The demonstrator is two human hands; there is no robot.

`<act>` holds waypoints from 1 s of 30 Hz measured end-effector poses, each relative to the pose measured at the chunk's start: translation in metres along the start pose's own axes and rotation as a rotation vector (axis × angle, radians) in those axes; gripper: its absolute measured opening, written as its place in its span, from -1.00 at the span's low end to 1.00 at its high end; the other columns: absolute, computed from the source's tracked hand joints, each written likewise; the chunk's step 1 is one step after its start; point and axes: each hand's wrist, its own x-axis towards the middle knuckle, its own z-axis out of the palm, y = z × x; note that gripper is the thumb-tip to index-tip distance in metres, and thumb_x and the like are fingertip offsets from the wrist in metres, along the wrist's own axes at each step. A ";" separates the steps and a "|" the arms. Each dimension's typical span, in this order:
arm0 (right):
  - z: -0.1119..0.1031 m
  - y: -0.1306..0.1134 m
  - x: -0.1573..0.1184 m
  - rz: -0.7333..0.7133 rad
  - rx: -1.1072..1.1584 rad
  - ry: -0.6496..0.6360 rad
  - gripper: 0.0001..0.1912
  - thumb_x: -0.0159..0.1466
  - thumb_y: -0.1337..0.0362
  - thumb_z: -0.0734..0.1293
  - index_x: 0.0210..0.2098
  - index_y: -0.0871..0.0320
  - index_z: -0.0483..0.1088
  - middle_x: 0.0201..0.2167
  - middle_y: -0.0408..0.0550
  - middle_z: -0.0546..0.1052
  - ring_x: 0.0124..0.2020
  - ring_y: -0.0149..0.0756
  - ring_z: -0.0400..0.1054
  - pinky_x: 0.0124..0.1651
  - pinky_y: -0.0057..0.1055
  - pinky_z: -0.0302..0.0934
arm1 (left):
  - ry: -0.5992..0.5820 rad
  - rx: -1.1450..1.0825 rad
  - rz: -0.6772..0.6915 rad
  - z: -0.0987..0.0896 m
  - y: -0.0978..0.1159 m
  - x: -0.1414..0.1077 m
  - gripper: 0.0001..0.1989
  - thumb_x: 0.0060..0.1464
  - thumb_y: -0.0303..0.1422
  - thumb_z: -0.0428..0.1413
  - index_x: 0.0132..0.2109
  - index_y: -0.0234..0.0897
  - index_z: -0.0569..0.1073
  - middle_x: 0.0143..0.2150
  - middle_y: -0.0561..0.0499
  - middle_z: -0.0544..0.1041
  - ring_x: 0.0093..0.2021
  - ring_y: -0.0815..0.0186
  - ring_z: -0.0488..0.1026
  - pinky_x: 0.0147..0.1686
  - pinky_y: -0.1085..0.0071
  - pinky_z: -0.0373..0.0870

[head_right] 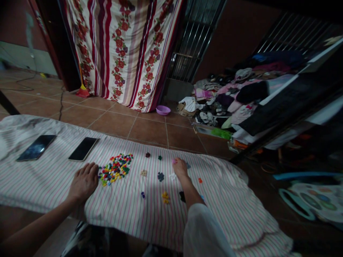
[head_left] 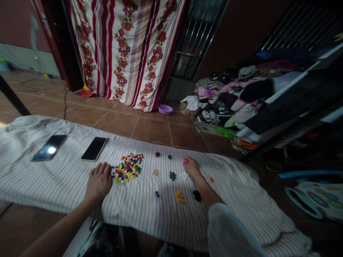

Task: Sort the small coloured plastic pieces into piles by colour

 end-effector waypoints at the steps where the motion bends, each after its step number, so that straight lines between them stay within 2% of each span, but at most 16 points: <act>1: 0.001 -0.001 0.001 0.014 -0.002 -0.019 -0.68 0.17 0.44 0.28 -0.12 0.15 0.55 -0.26 0.02 0.62 -0.21 -0.26 0.48 -0.16 -0.46 0.23 | -0.004 0.006 0.001 -0.001 0.000 0.000 -0.64 0.17 -0.40 -0.07 0.07 -0.27 0.44 0.16 -0.20 0.47 0.24 0.02 0.30 0.15 0.09 0.25; 7: 0.006 -0.007 0.004 0.049 -0.050 -0.045 -0.68 0.24 0.32 0.30 -0.03 0.19 0.51 -0.18 0.10 0.57 -0.11 -0.22 0.44 -0.06 -0.44 0.22 | -0.011 0.030 0.018 -0.001 0.000 -0.001 -0.65 0.21 -0.38 -0.09 0.07 -0.31 0.43 0.17 -0.20 0.47 0.25 0.01 0.30 0.15 0.10 0.24; 14: 0.008 -0.008 0.007 -0.033 -0.033 -0.010 -0.74 0.22 0.40 0.29 -0.14 0.12 0.54 -0.25 0.02 0.57 -0.14 -0.24 0.41 -0.03 -0.44 0.19 | 0.012 0.049 0.027 0.003 -0.001 -0.001 -0.65 0.21 -0.38 -0.09 0.07 -0.30 0.43 0.15 -0.21 0.48 0.24 0.00 0.31 0.13 0.10 0.24; 21: 0.009 -0.009 0.006 -0.037 -0.012 0.003 -0.73 0.22 0.37 0.28 -0.14 0.13 0.55 -0.22 0.05 0.57 -0.17 -0.25 0.43 -0.06 -0.45 0.21 | 0.005 0.033 0.012 -0.001 0.001 0.000 -0.64 0.21 -0.39 -0.10 0.08 -0.30 0.44 0.16 -0.22 0.48 0.24 0.01 0.30 0.13 0.09 0.25; 27: 0.005 -0.009 0.009 -0.020 0.031 -0.070 -0.66 0.22 0.34 0.29 -0.03 0.18 0.53 -0.15 0.07 0.56 -0.12 -0.28 0.45 -0.04 -0.49 0.22 | -0.001 0.019 0.013 -0.001 0.001 0.001 -0.64 0.21 -0.39 -0.10 0.06 -0.31 0.44 0.16 -0.22 0.47 0.25 0.00 0.30 0.13 0.09 0.25; 30: 0.006 -0.009 0.010 -0.032 0.047 -0.069 -0.67 0.20 0.35 0.30 -0.05 0.15 0.53 -0.15 0.04 0.57 -0.12 -0.27 0.46 -0.03 -0.47 0.23 | -0.016 0.003 -0.001 -0.003 0.002 0.002 -0.64 0.21 -0.39 -0.10 0.06 -0.32 0.44 0.16 -0.22 0.47 0.24 -0.02 0.29 0.13 0.07 0.24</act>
